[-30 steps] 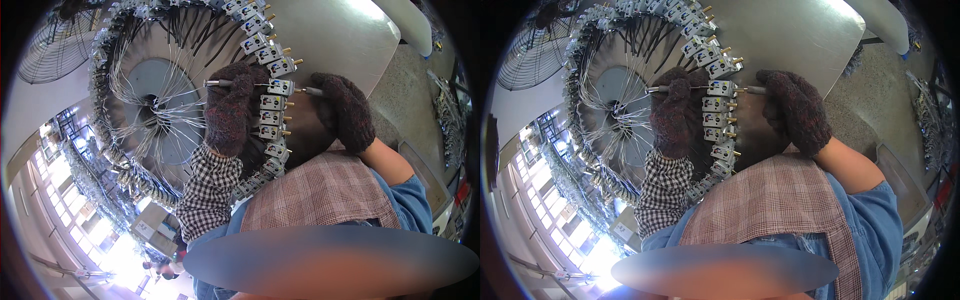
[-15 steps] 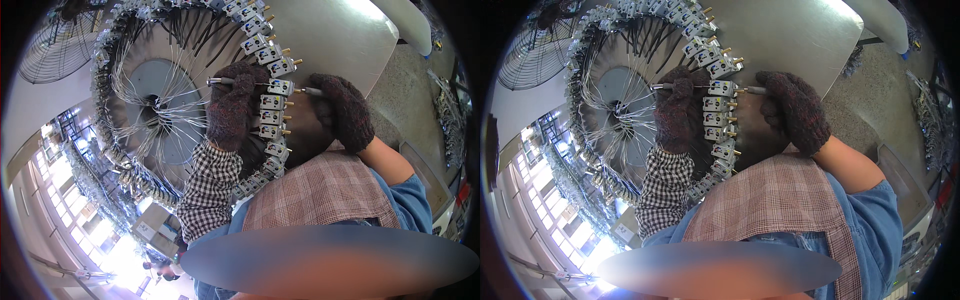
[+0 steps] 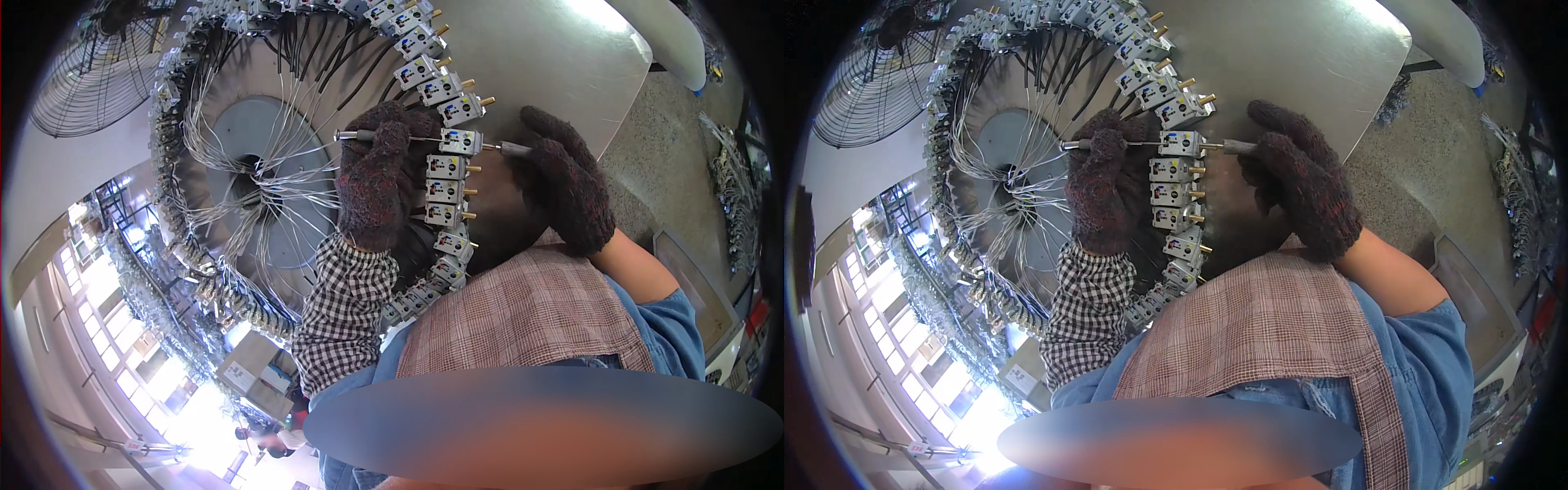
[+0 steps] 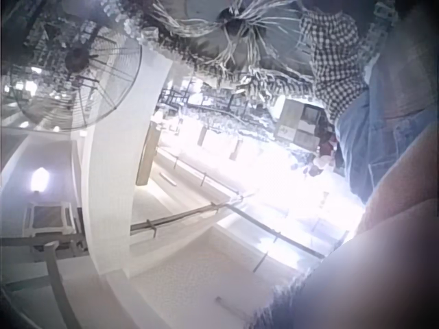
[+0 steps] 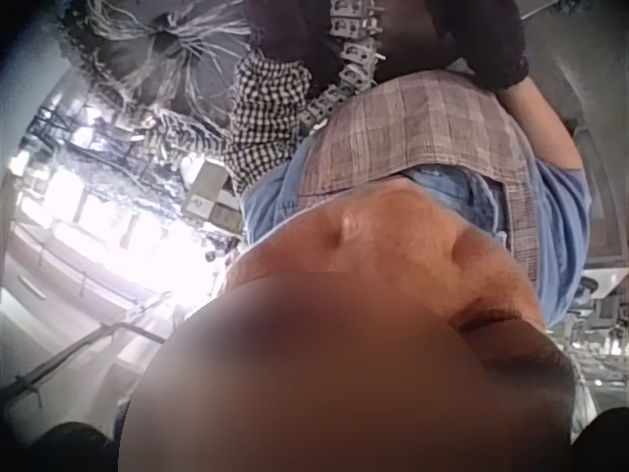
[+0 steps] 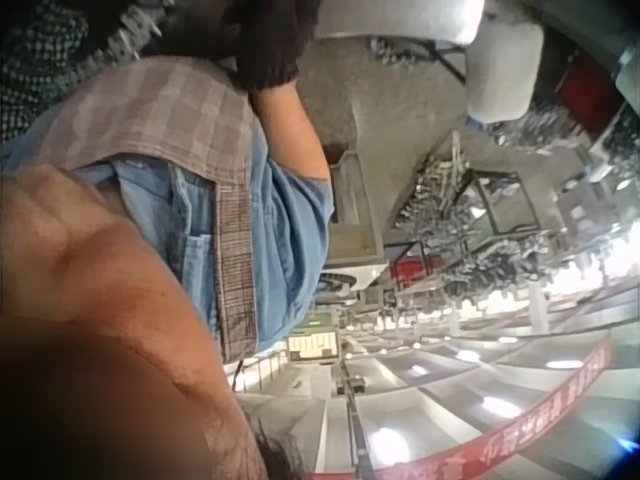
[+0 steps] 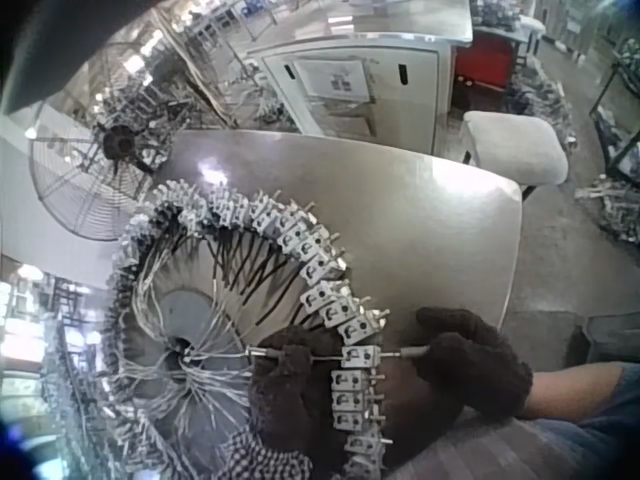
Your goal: Soldering or connecting wires to specific points on a large circular electrical assembly component.
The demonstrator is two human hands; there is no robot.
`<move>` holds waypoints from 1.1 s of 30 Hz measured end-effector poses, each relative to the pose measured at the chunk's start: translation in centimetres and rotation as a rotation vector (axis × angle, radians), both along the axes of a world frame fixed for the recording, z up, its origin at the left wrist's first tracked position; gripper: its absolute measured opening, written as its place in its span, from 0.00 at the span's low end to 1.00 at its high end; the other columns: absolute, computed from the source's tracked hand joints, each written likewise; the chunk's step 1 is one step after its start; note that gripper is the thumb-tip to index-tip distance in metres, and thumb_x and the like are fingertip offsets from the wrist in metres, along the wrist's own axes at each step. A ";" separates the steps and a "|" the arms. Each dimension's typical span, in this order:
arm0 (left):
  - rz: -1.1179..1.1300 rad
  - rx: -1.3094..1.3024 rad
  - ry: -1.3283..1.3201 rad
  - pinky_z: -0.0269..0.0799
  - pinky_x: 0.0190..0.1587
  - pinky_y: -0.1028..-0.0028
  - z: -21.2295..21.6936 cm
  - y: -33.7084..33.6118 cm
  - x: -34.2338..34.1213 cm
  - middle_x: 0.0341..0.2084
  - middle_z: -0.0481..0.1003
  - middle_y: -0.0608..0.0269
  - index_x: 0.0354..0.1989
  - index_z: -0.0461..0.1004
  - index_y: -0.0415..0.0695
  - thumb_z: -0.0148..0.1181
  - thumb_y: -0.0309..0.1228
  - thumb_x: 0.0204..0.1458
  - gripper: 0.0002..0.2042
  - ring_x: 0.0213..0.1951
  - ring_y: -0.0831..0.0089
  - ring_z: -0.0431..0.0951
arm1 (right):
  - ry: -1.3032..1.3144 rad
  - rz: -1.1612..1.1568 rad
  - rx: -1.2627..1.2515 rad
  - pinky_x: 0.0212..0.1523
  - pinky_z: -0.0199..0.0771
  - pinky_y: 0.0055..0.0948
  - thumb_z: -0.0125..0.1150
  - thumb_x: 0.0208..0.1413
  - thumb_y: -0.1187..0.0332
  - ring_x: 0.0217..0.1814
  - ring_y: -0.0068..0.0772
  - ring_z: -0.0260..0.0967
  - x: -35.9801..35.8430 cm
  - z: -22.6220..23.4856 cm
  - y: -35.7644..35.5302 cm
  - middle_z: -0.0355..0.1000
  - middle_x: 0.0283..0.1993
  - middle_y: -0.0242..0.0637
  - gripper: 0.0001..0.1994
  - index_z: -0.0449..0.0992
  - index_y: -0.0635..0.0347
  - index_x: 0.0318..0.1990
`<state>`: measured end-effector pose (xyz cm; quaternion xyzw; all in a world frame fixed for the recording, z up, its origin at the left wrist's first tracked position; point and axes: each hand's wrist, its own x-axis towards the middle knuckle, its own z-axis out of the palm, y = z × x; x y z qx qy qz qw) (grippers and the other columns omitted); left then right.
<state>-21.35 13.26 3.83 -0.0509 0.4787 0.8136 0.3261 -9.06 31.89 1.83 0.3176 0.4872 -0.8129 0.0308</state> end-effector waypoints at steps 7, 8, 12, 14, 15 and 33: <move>-0.023 0.018 -0.034 0.81 0.40 0.66 -0.5 -0.6 -0.4 0.40 0.77 0.49 0.41 0.72 0.33 0.53 0.33 0.62 0.12 0.40 0.62 0.80 | -0.184 0.075 -0.076 0.29 0.68 0.21 0.50 0.63 0.55 0.29 0.22 0.67 -0.9 1.2 0.4 0.74 0.36 0.38 0.25 0.65 0.59 0.62; -0.021 0.017 -0.033 0.81 0.40 0.66 -0.5 -0.7 -0.4 0.40 0.77 0.49 0.41 0.72 0.33 0.53 0.33 0.62 0.12 0.40 0.62 0.80 | -0.129 0.095 -0.036 0.29 0.69 0.21 0.50 0.63 0.55 0.29 0.22 0.68 -0.5 0.9 0.5 0.74 0.37 0.39 0.25 0.65 0.59 0.62; -0.010 0.009 -0.033 0.81 0.39 0.67 0.1 -0.3 -0.2 0.40 0.77 0.50 0.41 0.72 0.33 0.52 0.32 0.62 0.11 0.39 0.63 0.80 | -0.079 0.111 -0.027 0.30 0.69 0.21 0.49 0.63 0.56 0.29 0.23 0.68 -0.4 1.1 0.6 0.75 0.38 0.39 0.24 0.65 0.59 0.62; 0.018 -0.047 -0.038 0.81 0.39 0.67 0.4 -0.1 -0.1 0.39 0.77 0.51 0.41 0.72 0.34 0.52 0.31 0.62 0.11 0.39 0.63 0.80 | -0.064 0.129 0.024 0.27 0.68 0.21 0.50 0.63 0.58 0.27 0.23 0.68 -0.3 0.0 0.7 0.74 0.35 0.39 0.22 0.66 0.61 0.60; 0.032 -0.022 -0.008 0.81 0.39 0.67 0.3 -0.2 0.0 0.39 0.77 0.51 0.41 0.72 0.34 0.52 0.31 0.62 0.11 0.39 0.63 0.80 | -0.047 0.148 0.076 0.24 0.68 0.21 0.50 0.64 0.59 0.25 0.22 0.67 -0.3 -0.4 0.7 0.72 0.32 0.38 0.21 0.68 0.62 0.59; -0.029 -0.016 -0.013 0.81 0.38 0.68 0.0 -0.6 -0.4 0.38 0.77 0.52 0.42 0.72 0.35 0.52 0.32 0.63 0.11 0.38 0.64 0.81 | -0.052 0.039 -0.076 0.26 0.70 0.21 0.52 0.64 0.56 0.28 0.24 0.70 -0.5 0.8 0.3 0.73 0.32 0.38 0.21 0.69 0.62 0.58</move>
